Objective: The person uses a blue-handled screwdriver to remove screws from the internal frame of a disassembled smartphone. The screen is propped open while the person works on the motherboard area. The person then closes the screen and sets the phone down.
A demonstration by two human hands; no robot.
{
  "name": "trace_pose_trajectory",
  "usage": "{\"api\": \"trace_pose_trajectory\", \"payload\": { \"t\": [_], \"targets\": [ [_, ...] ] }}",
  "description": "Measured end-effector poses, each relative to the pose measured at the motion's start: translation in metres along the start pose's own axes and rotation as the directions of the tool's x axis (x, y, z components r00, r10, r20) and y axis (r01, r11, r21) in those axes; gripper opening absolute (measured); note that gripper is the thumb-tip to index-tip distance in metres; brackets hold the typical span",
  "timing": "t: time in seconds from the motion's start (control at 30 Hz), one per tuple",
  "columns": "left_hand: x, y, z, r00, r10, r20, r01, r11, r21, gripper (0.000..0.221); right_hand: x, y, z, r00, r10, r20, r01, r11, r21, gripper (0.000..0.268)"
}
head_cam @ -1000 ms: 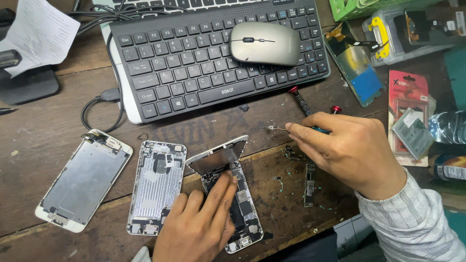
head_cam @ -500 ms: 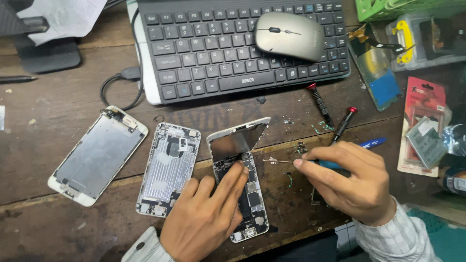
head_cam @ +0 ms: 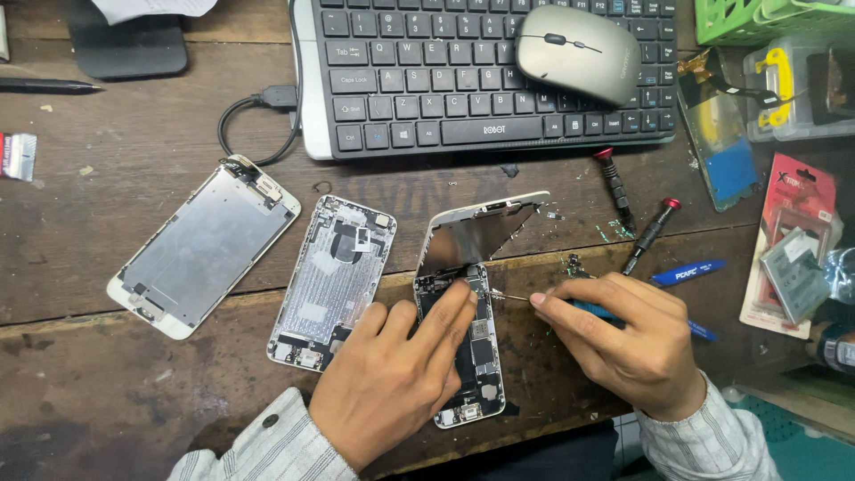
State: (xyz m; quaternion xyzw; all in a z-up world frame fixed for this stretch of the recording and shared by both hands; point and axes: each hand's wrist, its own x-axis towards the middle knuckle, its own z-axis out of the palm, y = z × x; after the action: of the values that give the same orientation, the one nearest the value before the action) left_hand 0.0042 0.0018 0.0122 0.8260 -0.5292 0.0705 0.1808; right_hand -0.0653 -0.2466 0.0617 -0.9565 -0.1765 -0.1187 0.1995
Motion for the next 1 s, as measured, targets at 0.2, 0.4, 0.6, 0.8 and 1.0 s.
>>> {"api": "trace_pose_trajectory", "payload": {
  "t": [0.2,0.4,0.6,0.8,1.0],
  "targets": [
    [0.001,0.000,-0.001,1.000,-0.006,-0.002,0.006,1.000,-0.016,0.050,-0.001,-0.001,-0.004,0.999,0.002,0.042,-0.001,1.000,-0.030,0.021],
    [0.000,0.000,0.000,1.000,-0.009,0.002,0.009,1.000,-0.013,0.049,0.000,-0.001,-0.006,0.999,0.011,0.052,-0.008,0.999,-0.047,0.022],
    [-0.001,0.001,0.002,1.000,-0.011,0.011,0.011,1.000,-0.005,0.052,0.000,-0.002,-0.008,0.998,0.018,0.063,-0.015,0.999,-0.049,0.021],
    [0.001,0.000,-0.001,1.000,-0.003,0.007,0.003,1.000,0.003,0.052,0.005,-0.005,-0.017,0.995,-0.002,0.105,0.013,0.995,-0.096,0.019],
    [0.000,0.000,0.001,1.000,-0.005,0.001,0.005,1.000,0.000,0.050,0.011,-0.002,-0.028,0.980,-0.080,0.185,0.112,0.979,-0.173,0.020]
  ]
}}
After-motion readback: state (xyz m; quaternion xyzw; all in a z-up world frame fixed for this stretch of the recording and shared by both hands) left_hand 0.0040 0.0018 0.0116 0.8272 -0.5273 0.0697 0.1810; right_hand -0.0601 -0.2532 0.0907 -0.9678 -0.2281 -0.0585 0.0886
